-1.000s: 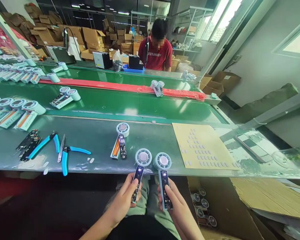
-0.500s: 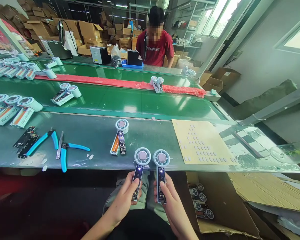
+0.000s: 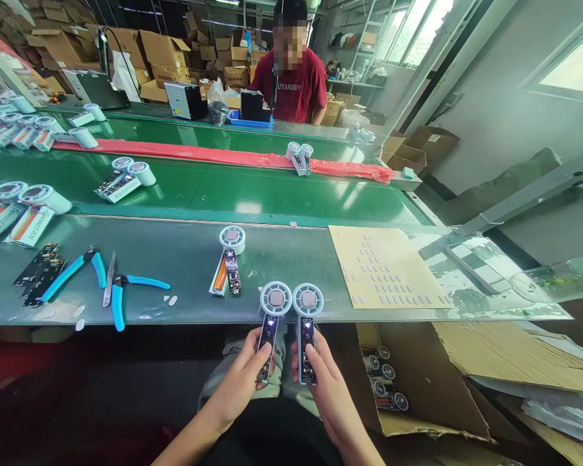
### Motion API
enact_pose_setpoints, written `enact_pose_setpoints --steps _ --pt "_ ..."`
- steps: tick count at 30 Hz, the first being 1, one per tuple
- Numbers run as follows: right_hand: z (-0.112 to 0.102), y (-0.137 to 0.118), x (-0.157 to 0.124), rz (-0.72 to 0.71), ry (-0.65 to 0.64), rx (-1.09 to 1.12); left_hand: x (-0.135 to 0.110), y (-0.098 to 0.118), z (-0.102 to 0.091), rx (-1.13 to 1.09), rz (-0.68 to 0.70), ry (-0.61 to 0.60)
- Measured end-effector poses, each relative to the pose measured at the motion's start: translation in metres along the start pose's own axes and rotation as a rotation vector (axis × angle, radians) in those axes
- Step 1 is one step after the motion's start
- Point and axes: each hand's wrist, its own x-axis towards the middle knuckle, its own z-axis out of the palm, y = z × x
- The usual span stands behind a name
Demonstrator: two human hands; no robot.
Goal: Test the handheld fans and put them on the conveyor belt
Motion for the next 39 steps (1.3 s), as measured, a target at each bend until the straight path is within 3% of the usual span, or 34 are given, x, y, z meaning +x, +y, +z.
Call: enact_pose_setpoints --steps 4,16,20,31,39 --pt "0.003 -0.002 0.0 0.004 -0.002 0.06 0.0 -0.002 0.0 0.022 -0.021 0.042" --pt "-0.002 -0.002 0.002 0.0 -0.057 0.047 0.005 -0.007 -0.007 0.011 0.014 0.019" --pt "-0.004 0.0 0.0 -0.004 -0.018 -0.027 0.005 -0.006 -0.004 -0.033 0.042 -0.008" --pt "-0.005 0.001 -0.001 -0.029 0.006 -0.083 -0.002 0.004 0.002 -0.055 -0.027 0.066" --pt "-0.001 -0.001 0.0 0.001 -0.032 0.081 0.003 -0.006 0.0 -0.017 -0.004 0.058"
